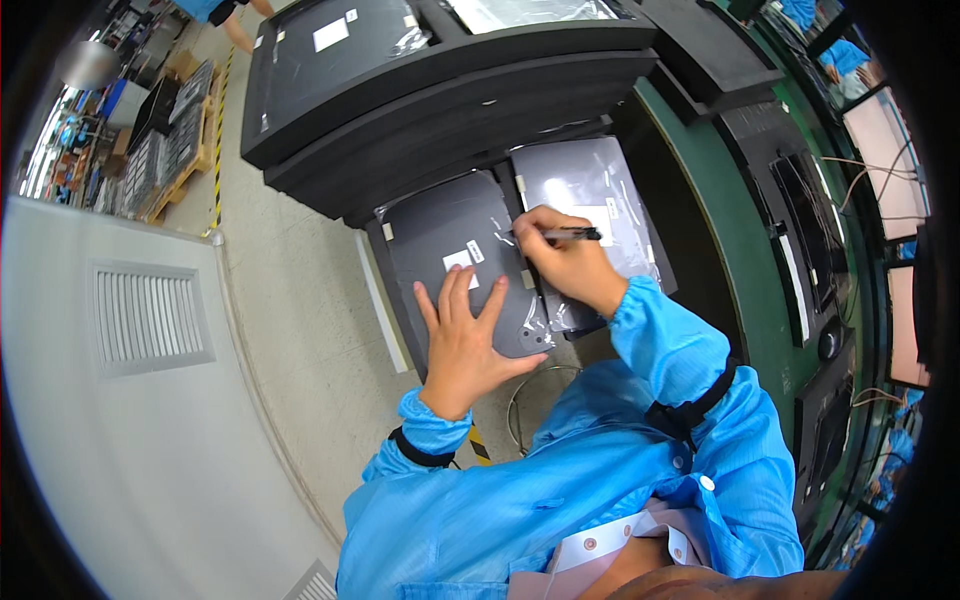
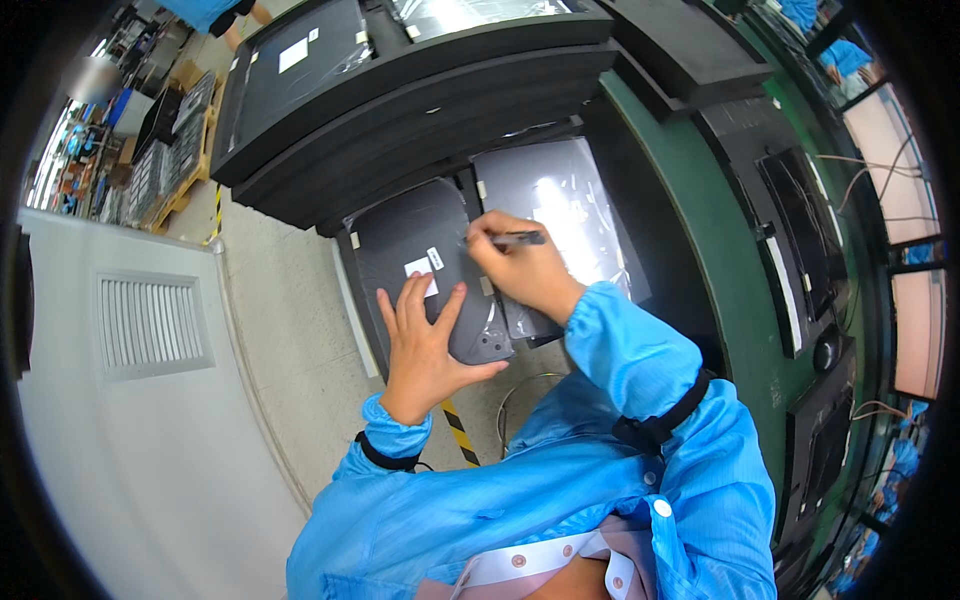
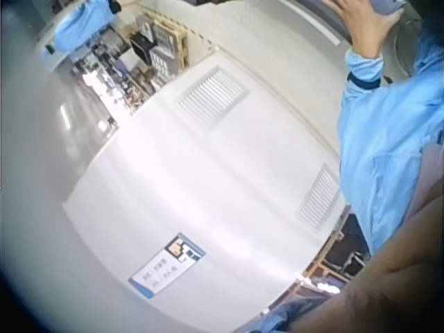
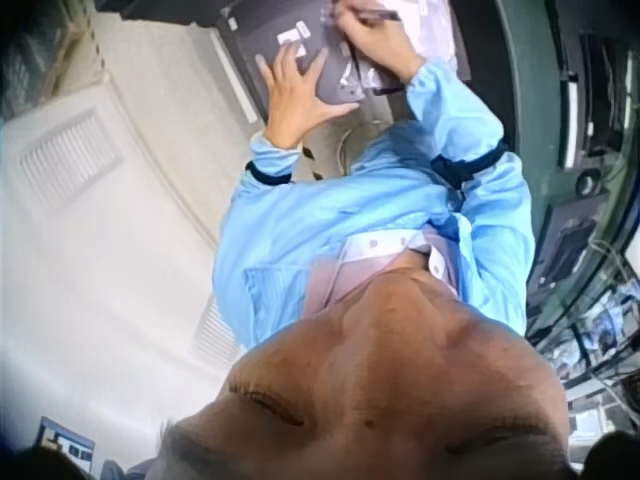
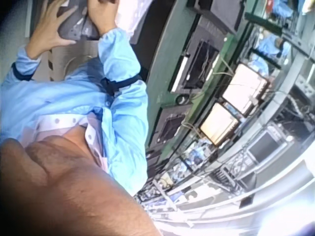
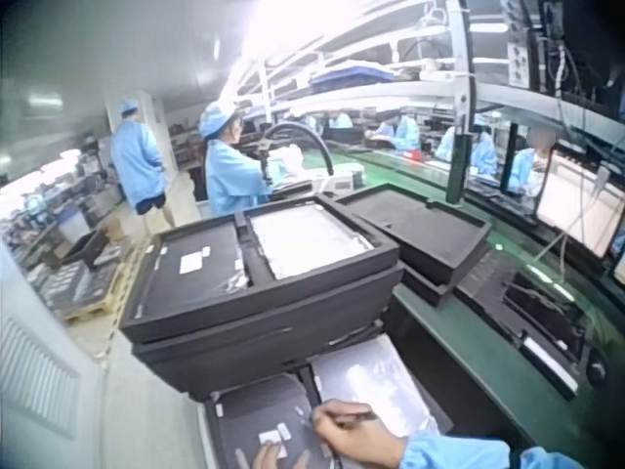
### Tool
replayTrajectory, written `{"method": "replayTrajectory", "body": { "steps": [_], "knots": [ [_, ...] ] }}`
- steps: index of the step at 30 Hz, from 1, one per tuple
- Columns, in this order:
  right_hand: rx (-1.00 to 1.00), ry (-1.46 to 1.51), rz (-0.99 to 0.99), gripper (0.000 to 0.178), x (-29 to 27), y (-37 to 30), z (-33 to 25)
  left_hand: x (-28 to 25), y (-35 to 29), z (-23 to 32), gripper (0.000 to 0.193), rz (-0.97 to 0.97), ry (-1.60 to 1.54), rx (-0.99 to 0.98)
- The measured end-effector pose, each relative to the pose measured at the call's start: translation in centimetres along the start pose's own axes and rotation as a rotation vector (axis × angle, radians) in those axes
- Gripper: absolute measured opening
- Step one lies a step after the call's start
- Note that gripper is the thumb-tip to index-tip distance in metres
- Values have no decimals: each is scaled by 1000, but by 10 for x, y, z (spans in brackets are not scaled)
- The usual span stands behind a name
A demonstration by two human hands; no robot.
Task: Assembling and testing tablet-like electronic devices on a production line.
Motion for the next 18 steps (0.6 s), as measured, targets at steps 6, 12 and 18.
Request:
{"method": "replayTrajectory", "body": {
  "steps": [6, 12, 18],
  "knots": [
    [-35, -79, 4, 17, 36, 15, -2, 0, -2, 0, 100, 6, -6, -15],
    [-146, -209, -51, 17, 43, 13, -2, 1, -10, -3, 103, 25, 14, -16],
    [-284, -278, 285, 19, -24, -35, -37, -6, 4, 5, 101, -27, -19, 111]
  ]
}}
Point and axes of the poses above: each hand's wrist, its own y-axis towards the middle knuckle, its own x-axis out of the palm, z = x × y, the point moved 1 cm from there along y, towards the middle knuckle, and after that the axes turned 10 degrees about -z, right-handed, at the moved point
